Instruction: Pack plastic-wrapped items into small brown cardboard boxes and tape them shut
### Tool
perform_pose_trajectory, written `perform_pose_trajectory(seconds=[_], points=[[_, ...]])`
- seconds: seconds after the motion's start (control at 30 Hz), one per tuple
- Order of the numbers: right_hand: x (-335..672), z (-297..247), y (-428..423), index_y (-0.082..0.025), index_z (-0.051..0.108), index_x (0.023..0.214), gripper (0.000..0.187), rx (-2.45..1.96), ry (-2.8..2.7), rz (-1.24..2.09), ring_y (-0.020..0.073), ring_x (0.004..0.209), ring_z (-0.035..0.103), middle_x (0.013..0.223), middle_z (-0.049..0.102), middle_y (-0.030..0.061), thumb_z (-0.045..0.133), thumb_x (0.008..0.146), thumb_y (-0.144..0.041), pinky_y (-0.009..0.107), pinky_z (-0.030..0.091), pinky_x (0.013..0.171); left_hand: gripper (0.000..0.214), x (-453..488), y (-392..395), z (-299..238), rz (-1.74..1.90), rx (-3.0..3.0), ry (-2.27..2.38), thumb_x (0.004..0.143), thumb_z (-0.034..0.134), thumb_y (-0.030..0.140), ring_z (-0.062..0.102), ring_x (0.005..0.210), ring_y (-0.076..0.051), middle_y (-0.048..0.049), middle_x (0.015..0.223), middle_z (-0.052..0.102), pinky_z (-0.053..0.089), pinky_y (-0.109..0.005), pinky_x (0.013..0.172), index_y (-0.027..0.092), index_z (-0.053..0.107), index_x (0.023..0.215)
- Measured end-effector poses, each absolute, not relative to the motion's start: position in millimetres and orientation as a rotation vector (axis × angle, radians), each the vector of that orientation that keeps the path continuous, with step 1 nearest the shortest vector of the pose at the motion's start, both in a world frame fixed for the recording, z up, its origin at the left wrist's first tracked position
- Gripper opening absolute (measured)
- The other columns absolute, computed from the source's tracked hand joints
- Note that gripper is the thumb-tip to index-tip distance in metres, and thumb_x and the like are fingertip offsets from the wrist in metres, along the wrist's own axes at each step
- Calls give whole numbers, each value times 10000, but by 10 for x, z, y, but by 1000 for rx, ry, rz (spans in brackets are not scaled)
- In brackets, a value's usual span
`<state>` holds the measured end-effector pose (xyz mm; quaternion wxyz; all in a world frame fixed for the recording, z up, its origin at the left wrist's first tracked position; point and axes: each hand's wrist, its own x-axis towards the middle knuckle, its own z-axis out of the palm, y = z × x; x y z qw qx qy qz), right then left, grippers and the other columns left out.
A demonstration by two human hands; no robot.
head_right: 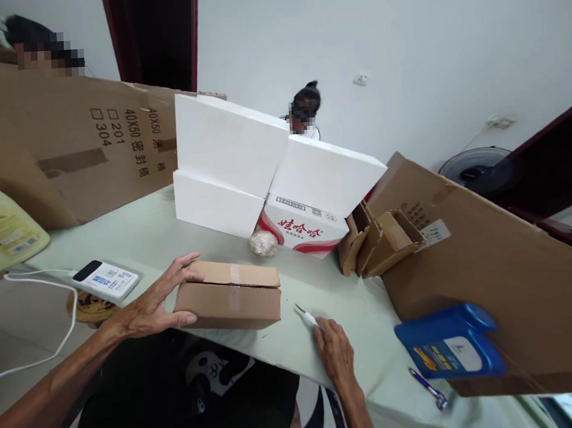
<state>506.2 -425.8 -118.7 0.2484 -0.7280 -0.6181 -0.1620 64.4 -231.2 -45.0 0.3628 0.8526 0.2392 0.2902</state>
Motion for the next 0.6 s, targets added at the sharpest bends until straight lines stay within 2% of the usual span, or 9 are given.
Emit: perform_pose_trajectory(seconds=[0.07,0.13,0.23,0.3,0.43,0.6], points=[[5025,-1273,-4253,-237,761,987,492,-1959,-1666,-439,292,797,719,869,770,99,407,1108,-557,441,603,713,572,641,-2313,-407,760,2213,622,878,855,353,384,1605,-426,-155,1762,285,450,-629,1233,301,599,1386],[4908,-1141,-4178,-234,753,1074,403,-1906,-1631,-428,297,899,731,974,777,114,452,1106,-501,472,617,792,559,643,-2321,-357,773,2241,626,883,846,335,397,1602,-417,-150,1758,310,452,-616,1239,303,605,1386],[4534,-668,-3996,-227,721,1231,257,-1698,-1593,-359,301,1089,714,1150,753,138,560,1087,-365,512,599,936,557,651,-2340,-279,790,2290,639,865,847,287,432,1582,-410,-147,1749,346,469,-604,1231,298,616,1372],[4192,-307,-3870,-259,717,1270,236,-1541,-1687,-307,298,1109,697,1176,753,128,589,1076,-296,538,569,990,523,658,-2354,-235,796,2320,649,846,853,255,457,1564,-411,-145,1746,362,480,-597,1224,286,641,1323],[3641,149,-3658,-254,731,1239,218,-1416,-1958,-219,296,1086,663,1176,748,124,594,1069,-242,511,568,951,461,672,-2360,-206,807,2391,630,844,859,255,482,1547,-399,-147,1708,443,449,-604,1251,270,678,1268],[3535,190,-3492,-206,707,1243,218,-1467,-2151,-242,304,1103,618,1201,729,130,577,1086,-284,480,548,931,596,676,-2345,-250,787,2458,639,891,823,275,405,1602,-389,-138,1651,542,387,-640,1268,298,603,1444]])
